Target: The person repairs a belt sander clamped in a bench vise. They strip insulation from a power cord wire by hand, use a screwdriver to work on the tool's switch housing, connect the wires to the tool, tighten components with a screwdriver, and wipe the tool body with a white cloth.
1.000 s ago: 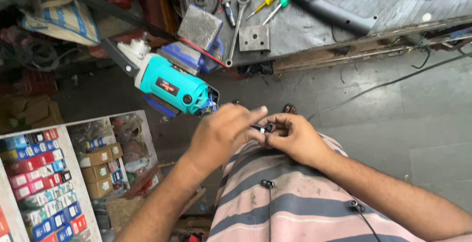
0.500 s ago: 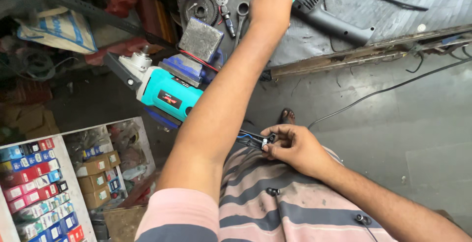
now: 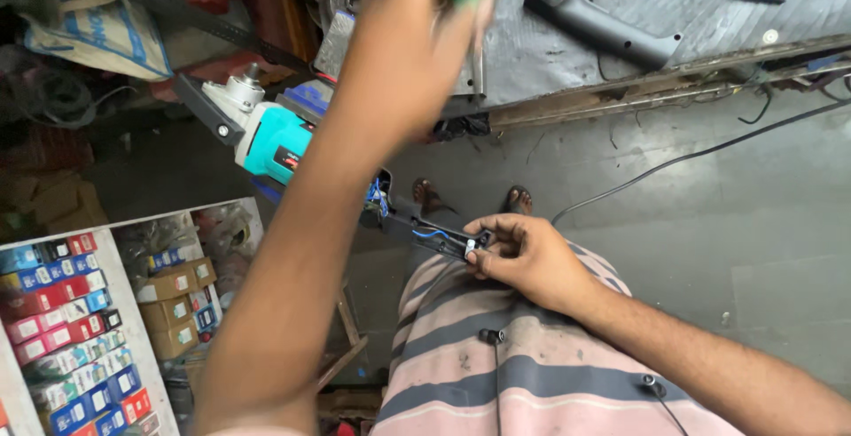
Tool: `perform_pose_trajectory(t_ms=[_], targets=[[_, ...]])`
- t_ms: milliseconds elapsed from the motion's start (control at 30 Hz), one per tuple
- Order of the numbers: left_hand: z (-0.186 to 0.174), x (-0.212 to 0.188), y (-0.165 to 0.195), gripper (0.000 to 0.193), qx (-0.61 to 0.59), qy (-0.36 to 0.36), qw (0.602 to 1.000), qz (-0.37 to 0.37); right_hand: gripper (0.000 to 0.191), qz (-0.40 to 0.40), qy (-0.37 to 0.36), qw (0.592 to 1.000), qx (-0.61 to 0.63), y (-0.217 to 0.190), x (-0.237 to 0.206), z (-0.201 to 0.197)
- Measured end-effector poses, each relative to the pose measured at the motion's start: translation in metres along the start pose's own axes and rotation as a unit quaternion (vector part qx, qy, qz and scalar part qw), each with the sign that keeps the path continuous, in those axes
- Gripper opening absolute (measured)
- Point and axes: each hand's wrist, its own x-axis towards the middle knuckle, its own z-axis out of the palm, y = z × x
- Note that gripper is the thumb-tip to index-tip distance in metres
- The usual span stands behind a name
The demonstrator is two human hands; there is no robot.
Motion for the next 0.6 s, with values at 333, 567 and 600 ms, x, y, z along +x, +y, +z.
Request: perform_pose_trajectory(t_ms=[333, 567, 600], targets=[[0.028, -0.232, 0.021, 0.092, -0.182, 0.147, 0.971, -0.055, 0.039, -0.023, -0.029, 0.999, 0.003, 0.046, 0.015, -0.019], [0.042, -0.226, 0.016, 0.091, -0.185, 0.145, 0.972, 0.003, 0.039, -0.036, -0.031, 0.999, -0.002, 0.048, 0.016, -0.021], [0.043, -0.229, 0.015, 0.091, -0.179, 0.138, 0.974, 0.008, 0.039, -0.036, -0.031, 0.999, -0.006, 0.048, 0.016, -0.021]])
